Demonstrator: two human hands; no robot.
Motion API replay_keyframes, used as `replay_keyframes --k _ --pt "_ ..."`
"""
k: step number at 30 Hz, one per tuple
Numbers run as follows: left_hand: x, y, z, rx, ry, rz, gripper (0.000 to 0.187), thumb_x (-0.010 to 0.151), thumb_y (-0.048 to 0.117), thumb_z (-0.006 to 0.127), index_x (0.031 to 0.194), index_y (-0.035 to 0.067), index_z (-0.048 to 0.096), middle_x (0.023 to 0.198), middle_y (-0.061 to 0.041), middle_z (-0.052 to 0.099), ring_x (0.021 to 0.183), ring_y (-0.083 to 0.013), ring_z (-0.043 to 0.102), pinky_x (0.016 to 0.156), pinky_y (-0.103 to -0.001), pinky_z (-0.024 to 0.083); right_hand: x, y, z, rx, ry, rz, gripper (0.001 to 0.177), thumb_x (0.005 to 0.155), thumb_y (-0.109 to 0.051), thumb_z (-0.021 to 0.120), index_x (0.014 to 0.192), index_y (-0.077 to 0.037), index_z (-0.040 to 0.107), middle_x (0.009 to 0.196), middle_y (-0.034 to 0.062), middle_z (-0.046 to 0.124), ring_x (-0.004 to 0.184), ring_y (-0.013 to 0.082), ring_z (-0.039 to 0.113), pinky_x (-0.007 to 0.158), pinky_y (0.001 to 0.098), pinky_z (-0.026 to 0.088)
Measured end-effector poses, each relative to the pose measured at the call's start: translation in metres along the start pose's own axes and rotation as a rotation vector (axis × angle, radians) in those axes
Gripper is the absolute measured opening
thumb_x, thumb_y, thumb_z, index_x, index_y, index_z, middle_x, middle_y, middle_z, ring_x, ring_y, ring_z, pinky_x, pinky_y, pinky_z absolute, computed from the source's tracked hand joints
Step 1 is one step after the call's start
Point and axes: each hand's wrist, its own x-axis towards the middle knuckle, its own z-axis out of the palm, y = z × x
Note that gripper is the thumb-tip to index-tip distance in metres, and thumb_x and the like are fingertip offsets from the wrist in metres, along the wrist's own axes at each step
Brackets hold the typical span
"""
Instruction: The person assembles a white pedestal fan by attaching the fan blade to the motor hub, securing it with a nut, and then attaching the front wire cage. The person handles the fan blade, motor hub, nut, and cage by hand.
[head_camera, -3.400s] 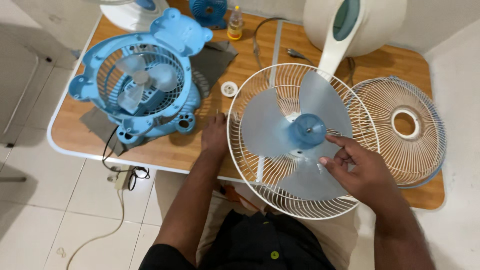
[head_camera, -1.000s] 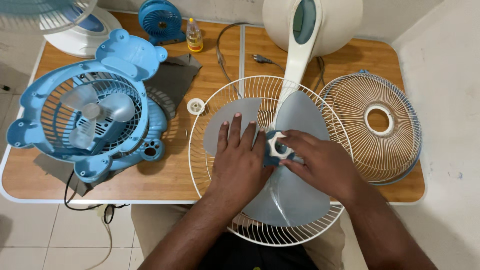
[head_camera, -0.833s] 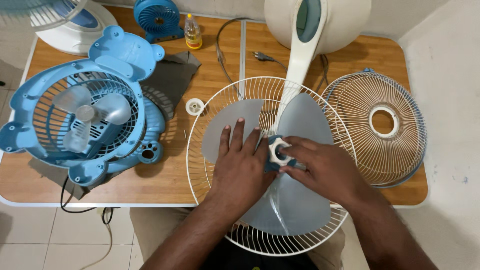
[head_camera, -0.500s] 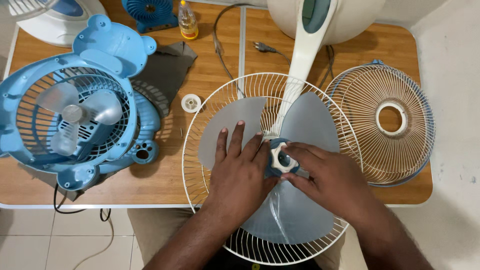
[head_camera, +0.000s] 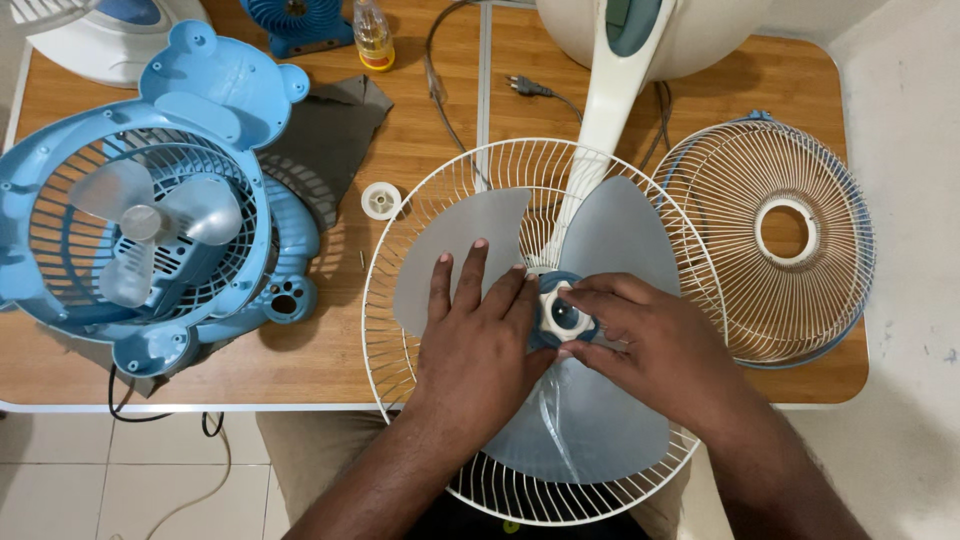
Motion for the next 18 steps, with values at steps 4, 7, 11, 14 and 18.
replay_keyframes --k 4,7,11,14,18 --pt "-0.001 0.0 0.0 -0.005 0.011 -0.004 0.071 0.075 0.04 0.084 0.128 -0.002 0.064 0.137 -0.019 0.061 0.143 -0.045 0.037 0.118 -0.067 0.017 0.0 -0.004 0.0 0.015 -0.003 0.045 0.056 0.076 -0.037 0.08 0.129 -0.02 0.072 0.123 -0.0002 0.07 0.073 0.0179 0.074 0.067 0.0329 0.06" --pt "-0.001 0.001 0.0 -0.014 0.024 -0.005 0.07 0.076 0.041 0.084 0.128 -0.002 0.064 0.136 -0.02 0.061 0.143 -0.0454 0.037 0.118 -0.067 0.017 0.0 -0.004 0.002 0.045 -0.021 0.089 0.057 0.076 -0.036 0.081 0.13 -0.021 0.071 0.125 -0.0007 0.07 0.072 0.0161 0.074 0.066 0.0317 0.06" --pt "-0.001 -0.002 -0.004 0.032 0.011 -0.012 0.069 0.075 0.038 0.084 0.129 0.001 0.063 0.138 -0.021 0.059 0.143 -0.0461 0.036 0.118 -0.068 0.015 -0.003 -0.003 0.004 0.1 0.048 0.026 0.053 0.075 -0.031 0.084 0.124 -0.019 0.071 0.122 -0.0003 0.071 0.07 0.0151 0.071 0.066 0.0301 0.06" --pt "-0.004 -0.009 -0.014 0.073 0.014 -0.027 0.07 0.072 0.032 0.084 0.132 0.004 0.062 0.14 -0.019 0.057 0.144 -0.0461 0.035 0.118 -0.067 0.014 -0.007 -0.003 0.002 0.136 0.127 0.006 0.056 0.075 -0.026 0.084 0.128 -0.015 0.07 0.12 0.0025 0.071 0.073 0.0134 0.07 0.065 0.0291 0.059" --pt "-0.012 -0.019 -0.025 0.097 0.027 -0.02 0.074 0.065 0.026 0.082 0.134 0.005 0.062 0.14 -0.018 0.056 0.142 -0.0468 0.034 0.117 -0.067 0.013 -0.015 -0.002 -0.004 0.185 0.176 -0.087 0.056 0.077 -0.023 0.084 0.13 -0.01 0.069 0.117 0.0075 0.071 0.076 0.0132 0.068 0.064 0.0273 0.058"
